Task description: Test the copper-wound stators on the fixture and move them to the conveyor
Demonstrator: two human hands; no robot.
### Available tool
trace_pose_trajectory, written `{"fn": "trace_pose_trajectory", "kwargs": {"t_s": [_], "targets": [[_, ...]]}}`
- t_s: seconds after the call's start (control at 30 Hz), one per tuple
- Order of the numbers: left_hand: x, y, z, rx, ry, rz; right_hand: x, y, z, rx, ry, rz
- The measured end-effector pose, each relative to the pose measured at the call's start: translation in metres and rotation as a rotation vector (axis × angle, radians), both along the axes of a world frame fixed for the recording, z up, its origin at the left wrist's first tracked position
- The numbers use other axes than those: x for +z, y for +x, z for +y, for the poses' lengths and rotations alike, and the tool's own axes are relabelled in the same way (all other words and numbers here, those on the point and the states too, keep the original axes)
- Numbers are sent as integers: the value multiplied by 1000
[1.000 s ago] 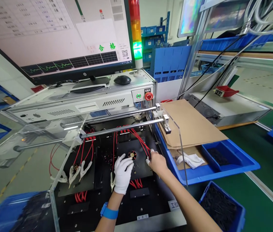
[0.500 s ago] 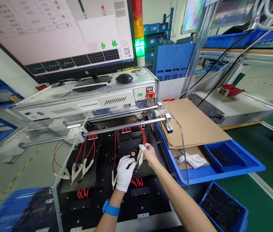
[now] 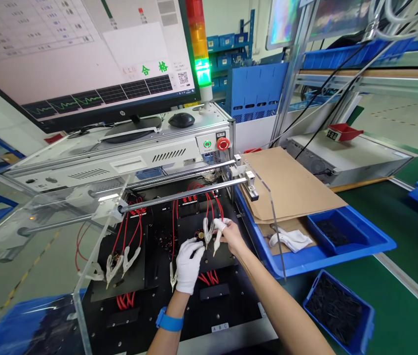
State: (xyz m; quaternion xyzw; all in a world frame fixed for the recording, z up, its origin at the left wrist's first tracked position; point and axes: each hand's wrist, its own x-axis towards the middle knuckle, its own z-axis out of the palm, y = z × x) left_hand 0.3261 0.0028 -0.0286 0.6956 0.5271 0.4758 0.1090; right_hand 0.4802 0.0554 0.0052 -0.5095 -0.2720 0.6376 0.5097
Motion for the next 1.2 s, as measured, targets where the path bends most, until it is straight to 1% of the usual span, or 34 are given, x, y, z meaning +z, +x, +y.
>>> {"fn": "trace_pose_trajectory", "kwargs": {"t_s": [0.1,0.17,0.23,0.4,0.47,0.53,0.6,0.63,0.67,0.73,0.77,0.8,0.87,0.93,1.0,1.03,1.07,1.1,1.13,1.17,1.2], "targets": [[-1,1,-1,13,-28,-35,-14,8,-2,-145,27,-85],[-2,1,-2,16,-38,-41,-23,8,-3,-183,56,-117],[-1,1,-2,19,-40,-38,-29,4,-3,-205,77,-111],[2,3,0,19,-29,-25,-27,-3,0,-241,54,-72],[1,3,-2,12,-20,-15,-26,1,1,-232,60,-66],[-2,-3,-9,15,6,12,-28,7,1,-230,68,-81],[-11,-14,-21,81,27,50,-31,15,3,-241,85,-137],[-17,-22,-28,150,15,65,-32,18,4,-247,93,-173],[-23,-29,-34,243,-17,68,-34,21,5,-248,102,-210],[-35,-43,-45,413,-141,26,-36,25,8,-242,129,-285],[-40,-49,-48,454,-226,-14,-37,26,10,-239,145,-333],[-43,-53,-50,470,-315,-59,-38,26,11,-234,163,-395],[-44,-57,-53,441,-491,-144,-39,26,12,-230,197,-537],[-36,-58,-53,374,-651,-218,-39,25,8,-242,227,-667],[-23,-56,-51,287,-726,-333,-35,21,0,-293,322,-805],[-15,-54,-50,248,-720,-430,-31,18,-6,-297,419,-884],[-7,-51,-47,222,-687,-563,-26,14,-11,-247,557,-964],[1,-49,-44,202,-643,-724,-20,9,-17,-131,723,-1040],[8,-45,-40,174,-607,-900,-14,4,-21,42,894,-1104],[13,-42,-35,135,-589,-1073,-8,-2,-23,245,1045,-1155],[17,-39,-29,91,-588,-1225,-3,-9,-24,441,1158,-1201]]}}
